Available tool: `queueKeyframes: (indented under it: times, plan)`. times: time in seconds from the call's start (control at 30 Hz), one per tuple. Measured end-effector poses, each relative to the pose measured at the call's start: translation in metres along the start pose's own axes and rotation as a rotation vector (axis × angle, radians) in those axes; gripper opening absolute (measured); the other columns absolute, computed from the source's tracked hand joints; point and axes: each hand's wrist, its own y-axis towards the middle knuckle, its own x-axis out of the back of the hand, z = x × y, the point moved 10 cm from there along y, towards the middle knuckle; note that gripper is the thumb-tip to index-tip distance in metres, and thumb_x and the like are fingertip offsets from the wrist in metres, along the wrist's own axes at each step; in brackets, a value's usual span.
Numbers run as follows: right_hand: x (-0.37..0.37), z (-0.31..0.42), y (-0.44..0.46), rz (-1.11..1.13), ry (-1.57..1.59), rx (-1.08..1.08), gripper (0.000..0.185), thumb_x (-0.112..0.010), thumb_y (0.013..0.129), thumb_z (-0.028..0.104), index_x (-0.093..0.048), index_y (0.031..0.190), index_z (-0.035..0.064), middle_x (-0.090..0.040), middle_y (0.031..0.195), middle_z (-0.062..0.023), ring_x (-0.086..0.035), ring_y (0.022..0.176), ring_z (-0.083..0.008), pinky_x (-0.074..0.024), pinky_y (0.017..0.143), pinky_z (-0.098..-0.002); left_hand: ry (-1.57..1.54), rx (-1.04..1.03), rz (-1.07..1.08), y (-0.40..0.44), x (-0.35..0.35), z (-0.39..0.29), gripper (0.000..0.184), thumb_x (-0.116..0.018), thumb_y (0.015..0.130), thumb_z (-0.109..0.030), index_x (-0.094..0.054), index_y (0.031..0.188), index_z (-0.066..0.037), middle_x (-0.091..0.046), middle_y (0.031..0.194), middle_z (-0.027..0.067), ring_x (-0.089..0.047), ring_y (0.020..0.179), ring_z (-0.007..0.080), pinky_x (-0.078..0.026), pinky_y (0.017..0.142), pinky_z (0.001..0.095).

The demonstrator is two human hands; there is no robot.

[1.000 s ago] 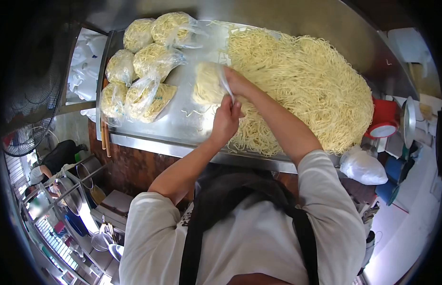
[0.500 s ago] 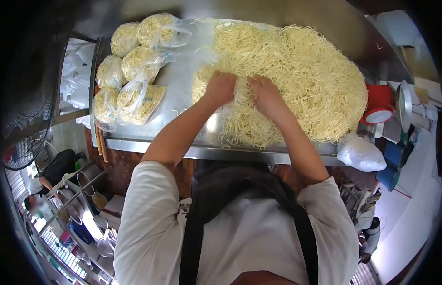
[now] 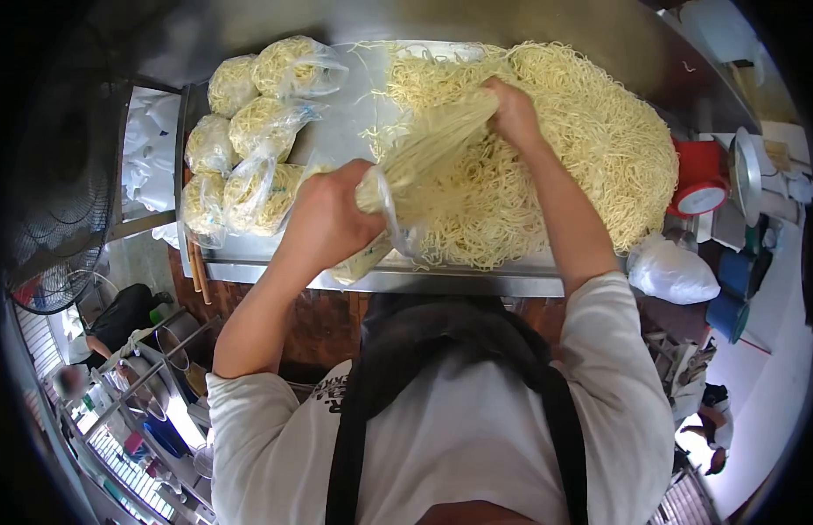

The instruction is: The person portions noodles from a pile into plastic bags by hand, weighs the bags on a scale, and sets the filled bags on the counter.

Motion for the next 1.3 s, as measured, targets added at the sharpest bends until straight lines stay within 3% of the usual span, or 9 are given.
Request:
queueKeyframes:
  times: [0.13, 0.23, 0.43, 0.67, 0.77, 0.87, 1.03, 1.17, 1.3]
  plan:
    - [0.042, -0.038, 0.014, -0.132, -0.090, 0.061, 0.028, -0.074, 0.075, 0.003, -0.066, 0.100, 0.0102, -0.070, 0.086, -0.0103, -0.067, 0.078, -0.0264, -0.0547, 0.070, -0.0366, -0.075, 0.027, -0.019, -0.008, 0.011, -0.004, 0.036, -0.073, 0.064, -0.010, -0.066, 0.099, -0.001, -0.066, 0.079, 0.0226, -0.064, 0.075, 0.0421, -0.052, 0.069, 0.0446]
    - [0.072, -0.187, 0.032, -0.314, 0.349, 0.003, 0.039, -0.070, 0.074, 0.001, -0.067, 0.112, 0.0103, -0.071, 0.094, -0.0151, -0.067, 0.085, -0.0304, -0.0529, 0.075, -0.0373, -0.084, -0.045, 0.010, -0.002, 0.014, -0.005, 0.039, -0.073, 0.064, -0.007, -0.066, 0.101, -0.001, -0.067, 0.085, 0.0208, -0.064, 0.075, 0.0384, -0.051, 0.071, 0.0426]
    - [0.183, -0.286, 0.076, -0.213, -0.162, -0.164, 0.035, -0.058, 0.082, 0.010, -0.063, 0.116, 0.0054, -0.067, 0.109, -0.0229, -0.063, 0.105, -0.0394, -0.0506, 0.087, -0.0413, 0.161, -0.220, -0.008, 0.012, -0.009, 0.025, 0.038, -0.071, 0.065, -0.007, -0.066, 0.102, -0.007, -0.066, 0.090, 0.0145, -0.060, 0.090, 0.0361, -0.044, 0.087, 0.0458]
    - [0.086, -0.039, 0.024, 0.376, -1.042, -0.042, 0.030, -0.057, 0.084, 0.006, -0.064, 0.113, 0.0025, -0.063, 0.115, -0.0195, -0.061, 0.108, -0.0354, -0.0484, 0.090, -0.0483, 0.362, -0.116, -0.213, 0.017, -0.114, 0.129, 0.048, -0.063, 0.070, 0.002, -0.062, 0.116, -0.008, -0.058, 0.120, 0.0153, -0.051, 0.118, 0.0360, -0.035, 0.105, 0.0500]
    - [-0.052, 0.083, -0.055, 0.542, -0.385, 0.361, 0.054, -0.058, 0.084, 0.001, -0.052, 0.137, 0.0067, -0.041, 0.145, -0.0228, -0.037, 0.136, -0.0365, -0.0297, 0.116, -0.0442, 0.245, -0.039, -0.432, -0.016, -0.095, 0.104, 0.051, -0.064, 0.072, 0.000, -0.055, 0.122, -0.006, -0.047, 0.134, 0.0204, -0.049, 0.118, 0.0428, -0.038, 0.101, 0.0518]
    - [-0.137, 0.113, -0.079, 0.208, -0.342, 0.770, 0.066, -0.065, 0.078, 0.003, -0.048, 0.141, 0.0160, -0.042, 0.146, -0.0197, -0.044, 0.131, -0.0331, -0.0387, 0.108, -0.0460, -0.065, 0.260, -0.374, -0.041, -0.119, 0.124, 0.048, -0.065, 0.077, -0.004, -0.052, 0.124, -0.005, -0.047, 0.134, 0.0202, -0.049, 0.117, 0.0439, -0.042, 0.094, 0.0517]
    - [-0.184, 0.111, -0.048, 0.577, 0.148, 0.406, 0.042, -0.055, 0.088, 0.009, -0.056, 0.130, 0.0107, -0.062, 0.120, -0.0190, -0.064, 0.103, -0.0329, -0.0518, 0.081, -0.0424, -0.055, 0.303, -0.384, -0.024, -0.133, 0.147, 0.013, -0.057, 0.095, -0.016, -0.055, 0.096, -0.004, -0.060, 0.061, 0.0153, -0.062, 0.056, 0.0342, -0.048, 0.056, 0.0438]
    - [-0.149, 0.144, -0.059, 0.797, 1.033, -0.201, 0.031, -0.054, 0.089, 0.011, -0.062, 0.118, 0.0044, -0.068, 0.085, -0.0160, -0.068, 0.075, -0.0280, -0.0534, 0.064, -0.0361, -0.325, 0.158, -0.328, -0.019, -0.105, 0.081, 0.010, -0.052, 0.098, -0.012, -0.056, 0.094, -0.003, -0.062, 0.064, 0.0144, -0.066, 0.061, 0.0293, -0.049, 0.057, 0.0384]
    - [-0.152, 0.132, -0.065, 0.670, 1.255, -0.415, 0.038, -0.059, 0.089, 0.010, -0.054, 0.126, 0.0000, -0.062, 0.090, -0.0060, -0.061, 0.078, -0.0137, -0.0511, 0.066, -0.0292, -0.674, 0.159, -0.107, -0.013, -0.118, 0.026, 0.016, -0.049, 0.102, -0.015, -0.050, 0.092, -0.001, -0.056, 0.066, 0.0083, -0.063, 0.059, 0.0160, -0.050, 0.055, 0.0305]
